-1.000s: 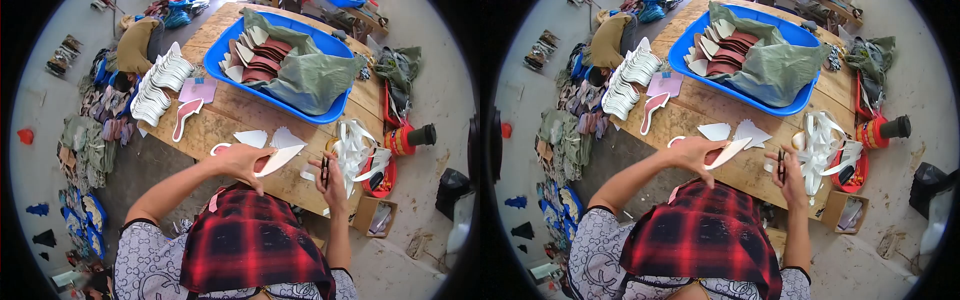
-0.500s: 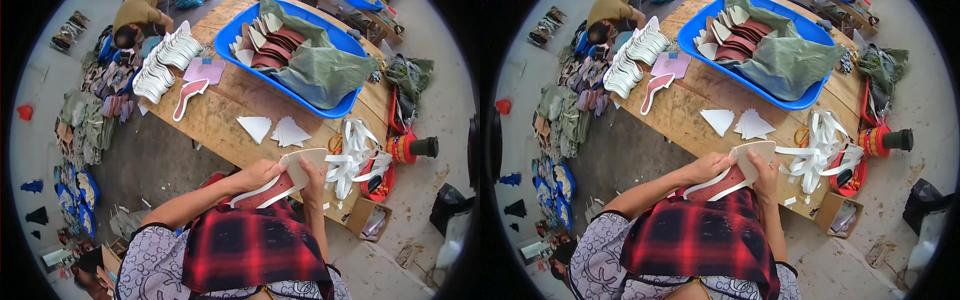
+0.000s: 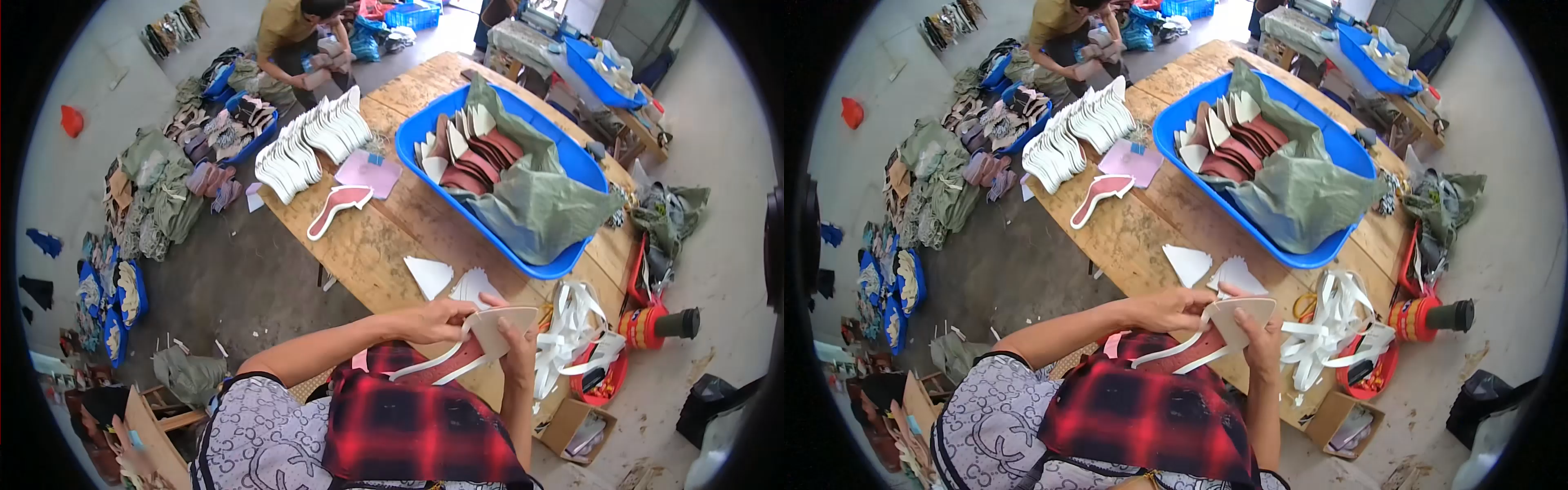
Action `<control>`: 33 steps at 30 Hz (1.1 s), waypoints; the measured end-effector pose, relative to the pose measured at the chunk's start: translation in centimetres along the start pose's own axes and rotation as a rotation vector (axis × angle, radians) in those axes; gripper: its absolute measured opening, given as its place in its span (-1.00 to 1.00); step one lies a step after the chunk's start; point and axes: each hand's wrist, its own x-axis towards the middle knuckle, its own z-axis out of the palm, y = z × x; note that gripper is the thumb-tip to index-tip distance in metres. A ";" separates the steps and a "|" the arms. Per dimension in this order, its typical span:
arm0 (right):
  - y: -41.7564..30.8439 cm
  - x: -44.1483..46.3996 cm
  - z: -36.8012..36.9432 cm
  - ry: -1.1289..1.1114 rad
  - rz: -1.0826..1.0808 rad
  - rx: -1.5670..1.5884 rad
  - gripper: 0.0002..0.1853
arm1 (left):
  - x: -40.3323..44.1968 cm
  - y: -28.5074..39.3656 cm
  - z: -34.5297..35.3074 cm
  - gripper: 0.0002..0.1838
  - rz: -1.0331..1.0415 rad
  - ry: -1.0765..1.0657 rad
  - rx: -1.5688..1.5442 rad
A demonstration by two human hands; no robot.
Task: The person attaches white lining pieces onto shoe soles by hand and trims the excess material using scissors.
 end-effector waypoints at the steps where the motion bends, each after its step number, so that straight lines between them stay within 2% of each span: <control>1: 0.0 0.6 0.2 -0.023 0.000 0.024 -0.52 | 0.2 0.0 -0.6 -0.68 -0.038 0.000 -0.049; 3: -0.3 1.7 1.0 -0.070 0.005 0.074 -0.58 | 0.4 2.1 -1.7 -0.64 -0.117 0.001 -0.150; 4: -0.9 2.3 1.6 -0.047 -0.001 0.083 -0.58 | 1.1 0.6 -2.1 -0.62 -0.034 0.076 0.061; 7: -3.5 3.5 4.2 0.131 -0.023 -0.031 -0.59 | 2.7 -1.0 -1.4 -0.62 0.155 0.467 0.077; 8: -1.7 4.1 3.3 0.197 -0.024 -0.064 -0.67 | 3.4 -1.0 -1.5 -0.64 0.248 0.580 -0.088; 9: 0.1 4.6 2.3 0.262 -0.023 -0.097 -0.73 | 3.9 -0.8 -1.8 -0.65 0.242 0.662 -0.084; 11: 1.3 5.0 1.6 0.289 0.144 -0.112 -0.77 | 4.9 -0.3 -2.3 -0.67 0.227 0.824 -0.073; 12: 1.3 5.3 3.7 0.378 0.029 -0.143 -0.74 | 5.3 -0.2 -2.1 -0.66 0.269 0.905 0.015; 15: 0.9 6.1 5.5 0.402 -0.044 -0.112 -0.76 | 6.2 1.2 -1.6 -0.64 0.391 1.053 0.149; 18: 0.7 6.2 5.9 0.352 0.002 -0.108 -0.73 | 6.6 1.3 -3.0 -0.63 0.379 1.071 0.266; 21: 3.7 4.2 6.9 0.358 -0.247 -0.668 -0.71 | 6.8 1.1 -6.1 -0.63 0.294 1.057 0.040; 24: 3.3 1.8 7.7 0.178 -0.153 -0.706 -0.73 | 6.8 -0.2 -8.0 -0.64 0.353 1.093 -0.269; 27: 4.0 2.2 5.5 0.173 -0.164 -0.712 -0.75 | 7.5 -3.1 -7.7 -0.65 0.275 1.100 -0.443; 28: 2.8 2.5 4.7 0.137 -0.340 -1.048 -0.82 | 6.1 -2.6 -7.0 -0.59 0.034 0.884 -0.457; 29: 2.6 2.9 4.0 0.052 -0.418 -1.159 -0.84 | 6.2 -2.0 -5.2 -0.55 0.143 0.863 -0.413; 31: 3.0 3.1 3.3 -0.122 -0.559 -1.369 -0.86 | 5.4 -1.0 -2.9 -0.34 0.090 0.818 -0.225; 32: 2.3 2.9 3.6 -0.226 -0.552 -1.452 -0.86 | 5.1 -2.0 -3.6 -0.39 -0.020 0.762 -0.170; 33: 2.1 3.4 3.8 -0.164 -0.606 -1.286 -0.85 | 5.0 -1.5 -3.7 -0.43 0.018 0.744 -0.311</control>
